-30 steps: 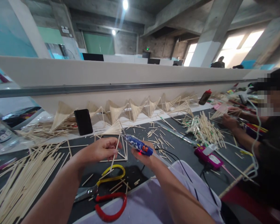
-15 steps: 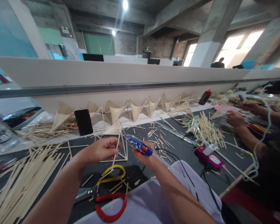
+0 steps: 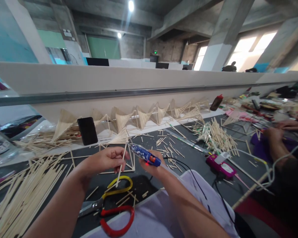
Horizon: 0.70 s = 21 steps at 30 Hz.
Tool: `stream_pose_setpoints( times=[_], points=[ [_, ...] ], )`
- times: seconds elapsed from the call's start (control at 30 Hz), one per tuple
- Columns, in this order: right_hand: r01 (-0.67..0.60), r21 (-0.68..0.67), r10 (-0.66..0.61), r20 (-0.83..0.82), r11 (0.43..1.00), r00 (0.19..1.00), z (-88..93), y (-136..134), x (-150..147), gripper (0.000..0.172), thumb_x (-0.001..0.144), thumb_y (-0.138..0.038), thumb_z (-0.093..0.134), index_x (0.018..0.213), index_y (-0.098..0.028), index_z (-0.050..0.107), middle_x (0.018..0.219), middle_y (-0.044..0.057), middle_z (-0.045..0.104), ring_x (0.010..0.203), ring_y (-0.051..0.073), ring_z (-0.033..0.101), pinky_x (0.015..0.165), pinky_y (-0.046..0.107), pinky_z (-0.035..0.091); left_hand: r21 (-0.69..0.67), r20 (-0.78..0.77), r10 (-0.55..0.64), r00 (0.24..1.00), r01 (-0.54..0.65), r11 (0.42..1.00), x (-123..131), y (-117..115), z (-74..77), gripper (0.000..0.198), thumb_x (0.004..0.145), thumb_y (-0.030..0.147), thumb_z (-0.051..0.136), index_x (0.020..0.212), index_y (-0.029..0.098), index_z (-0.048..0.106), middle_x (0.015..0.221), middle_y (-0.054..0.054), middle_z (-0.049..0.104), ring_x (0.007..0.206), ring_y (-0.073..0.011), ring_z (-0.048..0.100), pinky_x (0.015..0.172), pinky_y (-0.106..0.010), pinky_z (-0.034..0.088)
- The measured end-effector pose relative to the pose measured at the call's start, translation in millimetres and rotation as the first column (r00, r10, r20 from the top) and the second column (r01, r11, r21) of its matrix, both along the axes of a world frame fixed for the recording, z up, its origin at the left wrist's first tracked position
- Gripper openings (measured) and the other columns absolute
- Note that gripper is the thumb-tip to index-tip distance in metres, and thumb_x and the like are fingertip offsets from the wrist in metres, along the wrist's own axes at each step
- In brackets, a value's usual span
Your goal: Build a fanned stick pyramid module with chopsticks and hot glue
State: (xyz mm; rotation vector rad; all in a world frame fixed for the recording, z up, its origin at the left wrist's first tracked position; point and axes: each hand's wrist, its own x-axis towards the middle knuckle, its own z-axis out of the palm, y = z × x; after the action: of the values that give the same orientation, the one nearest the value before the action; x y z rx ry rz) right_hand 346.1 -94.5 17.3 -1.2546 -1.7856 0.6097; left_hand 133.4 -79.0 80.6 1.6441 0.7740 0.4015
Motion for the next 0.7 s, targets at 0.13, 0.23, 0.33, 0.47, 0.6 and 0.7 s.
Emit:
stream_pose_setpoints(
  times=[0.13,0.23,0.33,0.47,0.6,0.7],
  points=[
    [-0.061,0.031,0.062,-0.049,0.998,0.997,2.1,0.1,6.0,0.02,0.068,-0.021,0.051,0.052,-0.019,0.038,0.052,-0.003,0.041,0.047,0.008,0.037,0.046,0.022,0.031,-0.08,0.131,-0.011,0.991,0.022,0.997,-10.1,-2.3,0.6,0.021,0.079,0.031,0.058,0.092,0.015,0.055,0.067,-0.003,0.06,0.056,-0.0097,0.05,0.052,-0.02,0.037],
    [-0.085,0.052,0.088,-0.069,0.995,0.994,4.7,0.0,9.1,0.021,0.068,-0.022,0.051,0.052,-0.019,0.038,0.052,-0.003,0.04,0.047,0.009,0.037,0.047,0.022,0.031,-0.123,0.238,-0.015,0.971,0.046,0.991,-16.2,-3.5,1.5,0.023,0.076,0.031,0.061,0.091,0.014,0.056,0.066,-0.004,0.06,0.056,-0.0092,0.05,0.051,-0.019,0.034],
    [-0.09,0.116,0.095,-0.038,0.989,0.995,5.4,-1.4,9.4,0.02,0.069,-0.022,0.052,0.053,-0.018,0.04,0.054,-0.002,0.043,0.05,0.009,0.041,0.05,0.022,0.033,-0.153,0.266,-0.009,0.964,0.052,0.987,-15.5,-2.5,-0.1,0.023,0.075,0.03,0.062,0.091,0.013,0.057,0.067,-0.004,0.061,0.056,-0.0088,0.05,0.051,-0.019,0.034],
    [-0.124,0.181,0.127,-0.006,0.976,0.992,3.7,-3.4,8.9,0.018,0.072,-0.023,0.052,0.056,-0.018,0.046,0.059,-0.001,0.048,0.055,0.01,0.045,0.054,0.022,0.036,-0.164,0.235,-0.004,0.972,0.044,0.985,-8.8,0.1,-4.7,0.024,0.076,0.03,0.061,0.092,0.013,0.058,0.068,-0.004,0.061,0.056,-0.0094,0.05,0.051,-0.019,0.036],
    [-0.121,0.157,0.134,-0.071,0.98,0.988,0.5,0.6,12.9,0.02,0.071,-0.024,0.056,0.055,-0.017,0.047,0.058,-0.002,0.047,0.053,0.01,0.044,0.053,0.022,0.035,-0.15,0.202,0.0,0.979,0.031,0.988,-8.5,0.0,-4.7,0.021,0.076,0.03,0.061,0.091,0.015,0.058,0.067,-0.003,0.059,0.057,-0.0098,0.049,0.051,-0.019,0.035],
    [-0.089,-0.037,0.079,-0.213,0.995,0.974,-4.2,6.2,17.2,0.018,0.069,-0.031,0.062,0.061,-0.017,0.054,0.056,-0.002,0.049,0.052,0.01,0.045,0.05,0.022,0.035,-0.091,0.164,0.05,0.985,-0.035,0.995,-14.5,-1.3,0.4,0.018,0.077,0.031,0.06,0.09,0.018,0.059,0.066,-0.002,0.059,0.057,-0.0094,0.047,0.052,-0.018,0.035]
  ],
)
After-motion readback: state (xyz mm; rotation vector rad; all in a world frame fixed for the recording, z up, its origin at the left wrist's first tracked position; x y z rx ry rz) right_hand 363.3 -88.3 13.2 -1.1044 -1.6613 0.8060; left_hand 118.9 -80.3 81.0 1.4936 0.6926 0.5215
